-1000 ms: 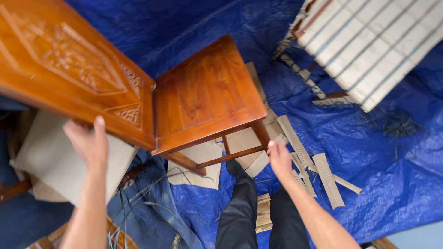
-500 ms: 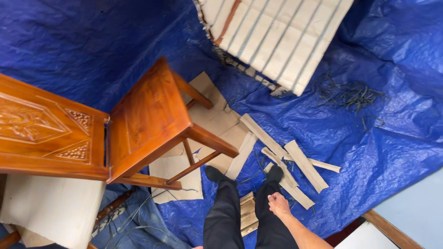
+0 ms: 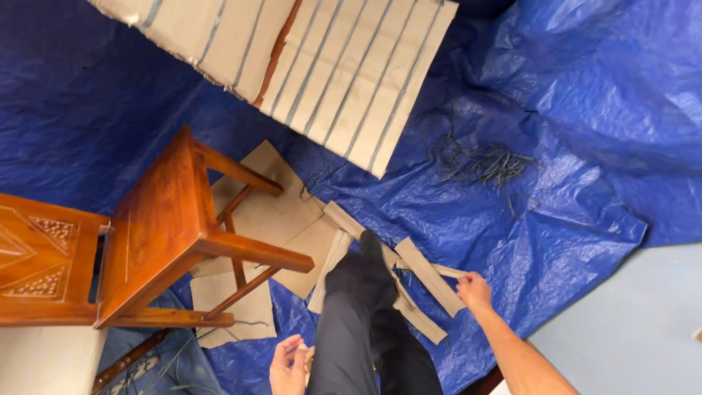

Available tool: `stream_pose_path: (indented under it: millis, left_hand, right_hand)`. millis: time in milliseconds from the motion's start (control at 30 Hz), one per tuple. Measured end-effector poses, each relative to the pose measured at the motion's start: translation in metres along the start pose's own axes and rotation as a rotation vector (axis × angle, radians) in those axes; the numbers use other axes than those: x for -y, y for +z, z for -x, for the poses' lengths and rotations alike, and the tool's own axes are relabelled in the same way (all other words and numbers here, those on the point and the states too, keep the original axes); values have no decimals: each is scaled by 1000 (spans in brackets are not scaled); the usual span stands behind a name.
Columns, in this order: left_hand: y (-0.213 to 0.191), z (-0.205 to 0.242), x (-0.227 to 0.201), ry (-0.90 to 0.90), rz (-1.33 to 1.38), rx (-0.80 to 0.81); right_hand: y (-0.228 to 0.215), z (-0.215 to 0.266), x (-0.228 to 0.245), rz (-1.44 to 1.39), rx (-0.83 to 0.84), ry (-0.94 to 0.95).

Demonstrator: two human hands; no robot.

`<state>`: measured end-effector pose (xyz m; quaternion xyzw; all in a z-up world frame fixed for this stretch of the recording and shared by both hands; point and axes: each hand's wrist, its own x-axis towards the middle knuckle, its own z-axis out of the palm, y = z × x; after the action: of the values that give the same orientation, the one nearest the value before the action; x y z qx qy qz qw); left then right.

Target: The person unties plastic strips from a wooden chair by hand to remove cardboard protective padding, then collects the discarded strips from a blue tarp.

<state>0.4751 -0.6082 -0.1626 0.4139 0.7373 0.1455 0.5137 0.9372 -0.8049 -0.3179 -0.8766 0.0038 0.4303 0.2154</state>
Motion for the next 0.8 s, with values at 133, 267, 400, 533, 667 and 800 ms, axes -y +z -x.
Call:
stream_pose_path:
  millis: [133, 267, 400, 533, 667, 800]
  left_hand:
    - [58, -18, -42, 42, -65, 28]
    - [139, -56, -139, 135, -67, 10]
    - [240, -128, -268, 283, -329, 42]
    - [330, -194, -393, 538, -386, 68]
    - [399, -274, -478, 687, -463, 58]
    - [447, -357, -523, 778, -663, 58]
  right_hand:
    - [-57, -11, 31, -63, -3, 144]
    - [-73, -37, 46, -187, 39, 136]
    - [-72, -98, 58, -290, 96, 252]
    - [-84, -170, 110, -125, 187, 346]
    - [-120, -272, 225, -271, 126, 155]
    - [-163, -344, 413, -296, 66, -366]
